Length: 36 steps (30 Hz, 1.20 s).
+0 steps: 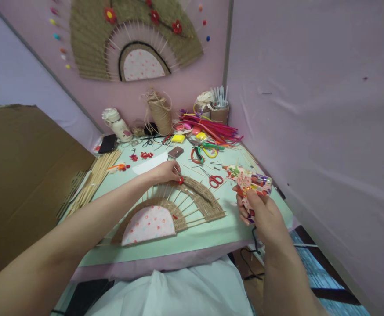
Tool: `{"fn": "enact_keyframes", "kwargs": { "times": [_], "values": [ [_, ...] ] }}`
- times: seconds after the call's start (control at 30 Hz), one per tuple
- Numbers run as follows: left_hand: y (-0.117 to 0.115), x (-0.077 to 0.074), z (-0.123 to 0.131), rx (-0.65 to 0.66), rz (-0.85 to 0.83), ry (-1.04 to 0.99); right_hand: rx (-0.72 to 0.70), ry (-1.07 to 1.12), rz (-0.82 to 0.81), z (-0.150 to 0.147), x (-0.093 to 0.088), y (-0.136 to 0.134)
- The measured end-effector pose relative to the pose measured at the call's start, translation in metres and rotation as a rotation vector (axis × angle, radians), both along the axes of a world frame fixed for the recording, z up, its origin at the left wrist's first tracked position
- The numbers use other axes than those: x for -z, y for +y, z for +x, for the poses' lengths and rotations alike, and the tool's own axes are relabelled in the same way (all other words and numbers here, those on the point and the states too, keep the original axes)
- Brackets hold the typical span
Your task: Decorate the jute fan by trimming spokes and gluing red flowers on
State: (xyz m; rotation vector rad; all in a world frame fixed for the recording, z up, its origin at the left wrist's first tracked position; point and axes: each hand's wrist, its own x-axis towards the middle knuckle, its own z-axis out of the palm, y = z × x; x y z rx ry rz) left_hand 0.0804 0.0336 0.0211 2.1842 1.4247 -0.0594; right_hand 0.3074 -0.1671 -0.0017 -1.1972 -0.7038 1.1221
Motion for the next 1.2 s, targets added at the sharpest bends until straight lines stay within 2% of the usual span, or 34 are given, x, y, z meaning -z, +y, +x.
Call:
{"fn": "enact_keyframes", "kwargs": {
  "times": [0.37, 0.53, 0.6, 0.7, 0.77, 0.83, 0.9, 0.97, 1.03, 1.13, 1.2],
  "values": [
    [-0.006, -0.009, 0.001, 0.001, 0.020, 0.024, -0.013, -0.008, -0.020, 0.002, 0.006, 0.000],
    [-0.012, -0.012, -0.008, -0.042, -0.079, -0.172, 0.020, -0.012, -0.042, -0.002, 0.003, 0.002],
    [-0.013, -0.015, -0.018, -0.061, -0.070, -0.263, 0.026, -0.024, -0.047, -0.003, 0.002, 0.003],
    [-0.006, -0.030, -0.049, -0.104, 0.012, -0.304, 0.011, -0.044, -0.047, -0.002, 0.001, 0.002],
    [0.006, -0.044, -0.083, -0.161, 0.076, -0.269, 0.013, -0.053, -0.051, 0.000, -0.001, 0.001],
    [0.022, -0.055, -0.123, -0.259, 0.218, -0.221, 0.028, -0.053, -0.056, 0.001, -0.002, 0.001],
    [0.038, -0.059, -0.159, -0.343, 0.379, -0.134, 0.037, -0.055, -0.071, 0.000, -0.004, 0.002],
    [0.050, -0.053, -0.185, -0.339, 0.447, -0.008, 0.035, -0.078, -0.085, -0.002, -0.006, 0.004],
    [0.055, -0.041, -0.196, -0.267, 0.452, 0.138, 0.025, -0.095, -0.090, -0.004, -0.007, 0.005],
    [0.054, -0.019, -0.192, -0.181, 0.498, 0.314, 0.021, -0.102, -0.075, -0.006, -0.009, 0.006],
    [0.053, -0.009, -0.186, -0.184, 0.524, 0.372, 0.027, -0.102, -0.063, -0.006, -0.009, 0.005]
  ]
}}
